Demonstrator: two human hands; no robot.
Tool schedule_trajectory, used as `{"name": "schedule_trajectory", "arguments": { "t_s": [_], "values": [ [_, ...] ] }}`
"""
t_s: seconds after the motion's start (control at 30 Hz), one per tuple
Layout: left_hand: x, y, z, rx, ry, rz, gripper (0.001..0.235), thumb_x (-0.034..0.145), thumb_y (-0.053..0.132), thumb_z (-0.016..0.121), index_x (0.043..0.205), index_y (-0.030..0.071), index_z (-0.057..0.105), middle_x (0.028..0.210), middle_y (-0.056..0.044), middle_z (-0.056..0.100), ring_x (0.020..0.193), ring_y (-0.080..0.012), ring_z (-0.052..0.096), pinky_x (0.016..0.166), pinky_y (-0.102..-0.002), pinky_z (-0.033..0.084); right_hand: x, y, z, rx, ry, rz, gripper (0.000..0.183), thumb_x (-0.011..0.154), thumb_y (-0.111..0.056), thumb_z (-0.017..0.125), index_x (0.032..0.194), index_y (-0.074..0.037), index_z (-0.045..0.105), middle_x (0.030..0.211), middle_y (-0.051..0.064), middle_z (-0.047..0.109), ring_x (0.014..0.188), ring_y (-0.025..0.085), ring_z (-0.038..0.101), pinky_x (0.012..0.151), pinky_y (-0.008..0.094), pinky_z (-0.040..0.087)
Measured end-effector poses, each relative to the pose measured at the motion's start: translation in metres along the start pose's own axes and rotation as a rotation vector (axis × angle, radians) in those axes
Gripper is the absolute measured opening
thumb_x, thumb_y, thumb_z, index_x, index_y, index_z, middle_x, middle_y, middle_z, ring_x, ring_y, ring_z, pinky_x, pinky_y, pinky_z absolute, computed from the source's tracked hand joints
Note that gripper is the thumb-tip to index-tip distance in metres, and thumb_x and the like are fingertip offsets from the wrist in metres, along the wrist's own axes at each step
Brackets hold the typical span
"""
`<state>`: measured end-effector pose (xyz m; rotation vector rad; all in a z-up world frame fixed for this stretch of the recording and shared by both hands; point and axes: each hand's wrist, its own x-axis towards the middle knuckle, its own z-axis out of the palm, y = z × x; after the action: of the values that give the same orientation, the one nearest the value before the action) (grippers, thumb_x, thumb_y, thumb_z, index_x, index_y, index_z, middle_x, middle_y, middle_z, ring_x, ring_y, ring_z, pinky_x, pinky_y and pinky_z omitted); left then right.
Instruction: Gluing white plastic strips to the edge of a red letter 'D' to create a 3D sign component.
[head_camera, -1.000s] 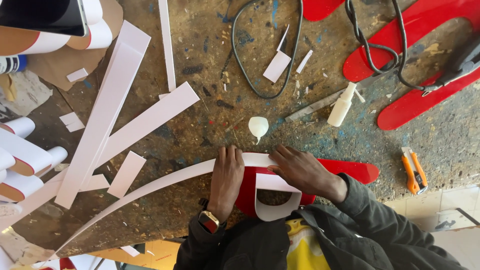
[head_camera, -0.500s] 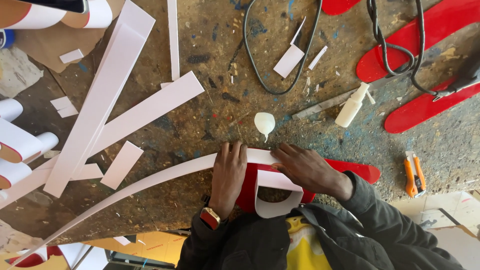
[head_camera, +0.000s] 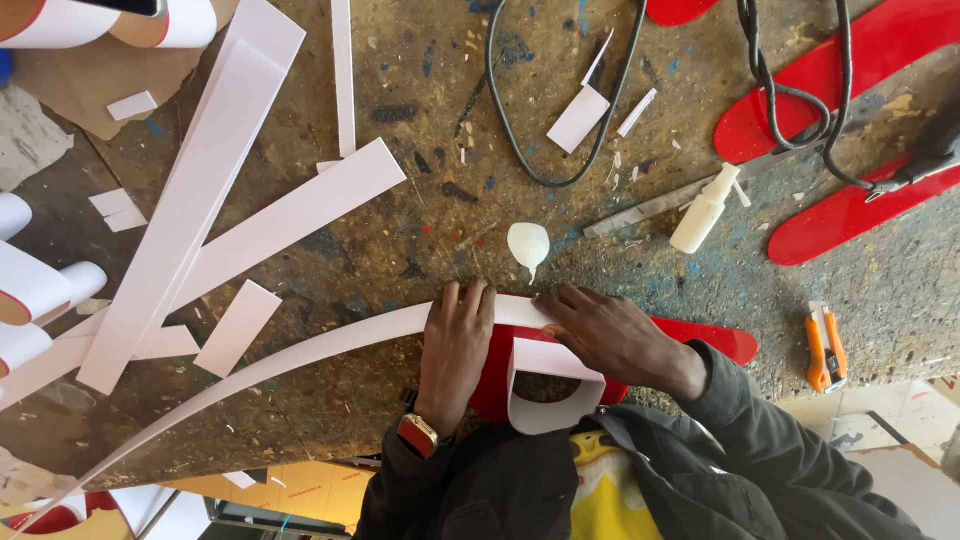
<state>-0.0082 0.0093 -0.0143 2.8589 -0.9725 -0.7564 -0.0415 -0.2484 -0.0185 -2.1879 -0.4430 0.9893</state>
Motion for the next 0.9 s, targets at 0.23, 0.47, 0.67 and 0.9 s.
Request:
{"name": "schedule_trajectory", "arguments": {
  "t_s": [0.23, 0.47, 0.67, 0.9],
  "values": [
    [0.001, 0.001, 0.008, 0.005, 0.015, -0.006, 0.025, 0.103, 0.012, 0.081, 0.128, 0.014, 0.076, 0.131, -0.005, 0.068, 0.122, -0.0240, 0.064, 0.079, -0.031, 0.065, -0.003, -0.006, -0.014, 0.016, -0.028, 0.029, 0.059, 0.123, -0.051, 0.028, 0.146, -0.011, 0.064, 0.104, 0.014, 0.059, 0.087, 0.045, 0.070, 0.065, 0.056, 0.061],
    [0.002, 0.002, 0.010, 0.014, 0.023, -0.004, 0.023, 0.105, 0.013, 0.080, 0.127, 0.014, 0.075, 0.130, -0.006, 0.067, 0.119, -0.0237, 0.064, 0.081, -0.033, 0.065, 0.002, -0.001, -0.016, 0.073, -0.069, 0.045, 0.062, 0.121, -0.052, 0.027, 0.161, -0.017, 0.060, 0.103, 0.013, 0.061, 0.084, 0.043, 0.072, 0.066, 0.058, 0.060],
    [0.005, 0.003, 0.007, 0.002, 0.030, -0.020, 0.018, 0.107, 0.012, 0.077, 0.125, 0.012, 0.073, 0.127, -0.007, 0.066, 0.116, -0.0228, 0.064, 0.081, -0.032, 0.064, 0.002, 0.000, -0.015, 0.072, -0.070, 0.053, 0.065, 0.120, -0.054, 0.025, 0.162, -0.018, 0.059, 0.106, 0.013, 0.063, 0.087, 0.042, 0.074, 0.067, 0.058, 0.062],
    [0.009, 0.007, 0.013, 0.076, -0.017, -0.077, 0.010, 0.112, 0.013, 0.072, 0.120, 0.009, 0.069, 0.122, -0.008, 0.063, 0.110, -0.0219, 0.065, 0.081, -0.029, 0.062, 0.018, -0.002, 0.009, -0.083, -0.003, 0.024, 0.059, 0.119, -0.057, 0.032, 0.148, -0.013, 0.059, 0.110, 0.011, 0.064, 0.097, 0.042, 0.077, 0.072, 0.056, 0.065]
  ]
}}
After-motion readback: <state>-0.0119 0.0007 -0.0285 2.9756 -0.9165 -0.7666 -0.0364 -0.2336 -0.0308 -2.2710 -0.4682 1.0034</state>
